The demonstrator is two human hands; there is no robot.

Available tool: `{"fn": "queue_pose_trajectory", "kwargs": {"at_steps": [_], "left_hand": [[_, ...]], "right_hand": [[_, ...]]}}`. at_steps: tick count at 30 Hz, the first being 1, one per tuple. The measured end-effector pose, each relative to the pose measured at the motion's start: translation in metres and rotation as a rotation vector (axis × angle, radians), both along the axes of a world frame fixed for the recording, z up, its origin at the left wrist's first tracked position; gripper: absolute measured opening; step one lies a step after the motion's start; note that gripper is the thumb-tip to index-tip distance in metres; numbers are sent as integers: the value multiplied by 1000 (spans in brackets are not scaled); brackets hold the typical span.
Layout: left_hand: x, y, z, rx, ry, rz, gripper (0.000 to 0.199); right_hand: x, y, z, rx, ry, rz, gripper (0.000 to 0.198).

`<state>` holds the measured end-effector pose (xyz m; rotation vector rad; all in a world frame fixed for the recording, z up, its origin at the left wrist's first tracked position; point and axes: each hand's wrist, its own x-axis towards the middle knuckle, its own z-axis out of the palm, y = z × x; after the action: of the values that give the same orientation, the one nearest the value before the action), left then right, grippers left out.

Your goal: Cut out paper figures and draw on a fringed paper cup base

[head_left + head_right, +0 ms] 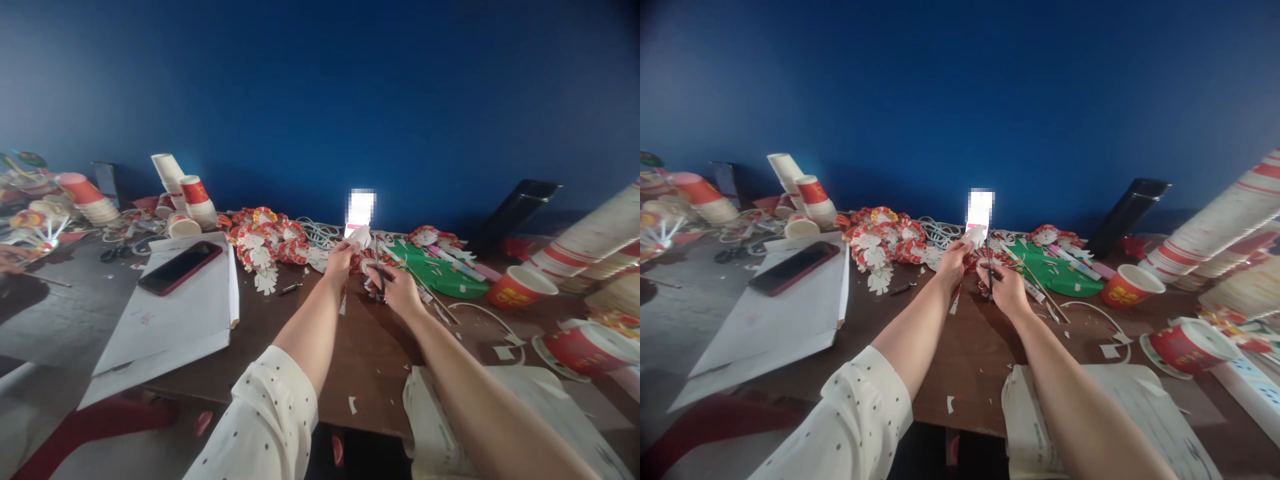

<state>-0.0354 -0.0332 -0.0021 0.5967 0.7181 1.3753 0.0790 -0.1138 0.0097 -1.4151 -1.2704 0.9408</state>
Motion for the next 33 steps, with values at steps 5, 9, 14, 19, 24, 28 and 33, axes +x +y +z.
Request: {"fn": "queue_pose_trajectory", "kwargs": {"at_steps": [5, 9, 14, 19, 24, 28, 33], "left_hand": [[0, 4, -4, 3, 26, -2, 28], [0, 6, -5, 6, 48, 0, 25], [0, 4, -4, 21, 40, -5, 26], [1, 3, -5, 1, 50, 9, 18], [1, 5, -9, -29, 155, 35, 12], [0, 6, -11, -25, 219, 83, 14], [2, 6, -12, -18, 273, 88, 12]], "right_hand": [[0, -1, -1, 14, -1, 9, 59], [-1, -2, 1, 15, -18, 13, 56], [0, 0, -2, 22, -20, 31, 57], [3, 2, -10, 32, -71, 56, 58], [14, 5, -11, 159, -330, -7, 52], [38, 10, 1, 175, -442, -231, 52], [70, 13, 17, 104, -502, -435, 56]]}}
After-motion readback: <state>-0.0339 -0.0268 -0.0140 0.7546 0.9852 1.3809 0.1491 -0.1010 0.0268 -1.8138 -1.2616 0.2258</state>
